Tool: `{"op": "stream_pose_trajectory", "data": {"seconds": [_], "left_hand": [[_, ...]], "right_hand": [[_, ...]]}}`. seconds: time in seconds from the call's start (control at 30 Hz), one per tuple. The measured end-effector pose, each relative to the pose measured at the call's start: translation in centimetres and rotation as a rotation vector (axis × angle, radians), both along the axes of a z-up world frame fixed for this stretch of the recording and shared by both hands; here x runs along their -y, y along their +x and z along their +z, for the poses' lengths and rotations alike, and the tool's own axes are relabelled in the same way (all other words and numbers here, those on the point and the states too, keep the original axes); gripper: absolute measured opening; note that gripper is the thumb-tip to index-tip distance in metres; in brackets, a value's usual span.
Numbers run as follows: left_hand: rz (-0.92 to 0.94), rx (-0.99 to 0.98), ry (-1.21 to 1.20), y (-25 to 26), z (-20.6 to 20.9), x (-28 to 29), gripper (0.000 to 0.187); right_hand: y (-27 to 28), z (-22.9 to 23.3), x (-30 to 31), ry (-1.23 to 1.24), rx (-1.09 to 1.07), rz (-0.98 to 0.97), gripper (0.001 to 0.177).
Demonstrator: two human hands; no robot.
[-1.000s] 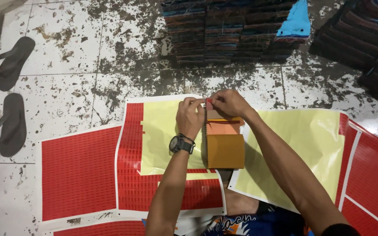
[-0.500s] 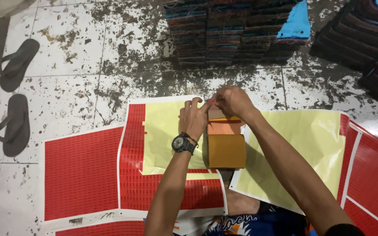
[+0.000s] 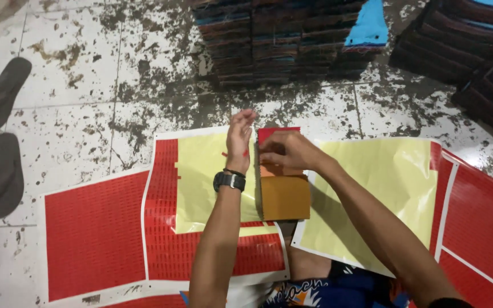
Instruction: Peeling small red stickers from a sheet and applying them to the corners of fabric swatches in a repetitive manner.
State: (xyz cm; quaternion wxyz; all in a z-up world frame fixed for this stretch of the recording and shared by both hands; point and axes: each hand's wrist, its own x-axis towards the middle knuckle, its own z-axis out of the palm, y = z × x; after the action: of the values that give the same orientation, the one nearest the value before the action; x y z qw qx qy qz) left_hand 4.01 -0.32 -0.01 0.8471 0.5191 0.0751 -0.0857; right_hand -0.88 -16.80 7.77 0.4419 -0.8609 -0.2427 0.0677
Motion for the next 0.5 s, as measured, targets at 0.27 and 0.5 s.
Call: {"op": "stream_pose_trajectory", "data": {"seconds": [0.27,0.5], "left_hand": [[0.033,0.019,0.370,-0.2,1.1,2.3,0.031],[0.194,-0.211,0.890,-0.7,0.8,0.5,0.016]], "right_hand": [[0.5,-2.8,0.2,0.122,-0.193,-0.050,0.019],[2.8,-6.3,1.7,0.047,-0.173,-0.198,0.012]]}}
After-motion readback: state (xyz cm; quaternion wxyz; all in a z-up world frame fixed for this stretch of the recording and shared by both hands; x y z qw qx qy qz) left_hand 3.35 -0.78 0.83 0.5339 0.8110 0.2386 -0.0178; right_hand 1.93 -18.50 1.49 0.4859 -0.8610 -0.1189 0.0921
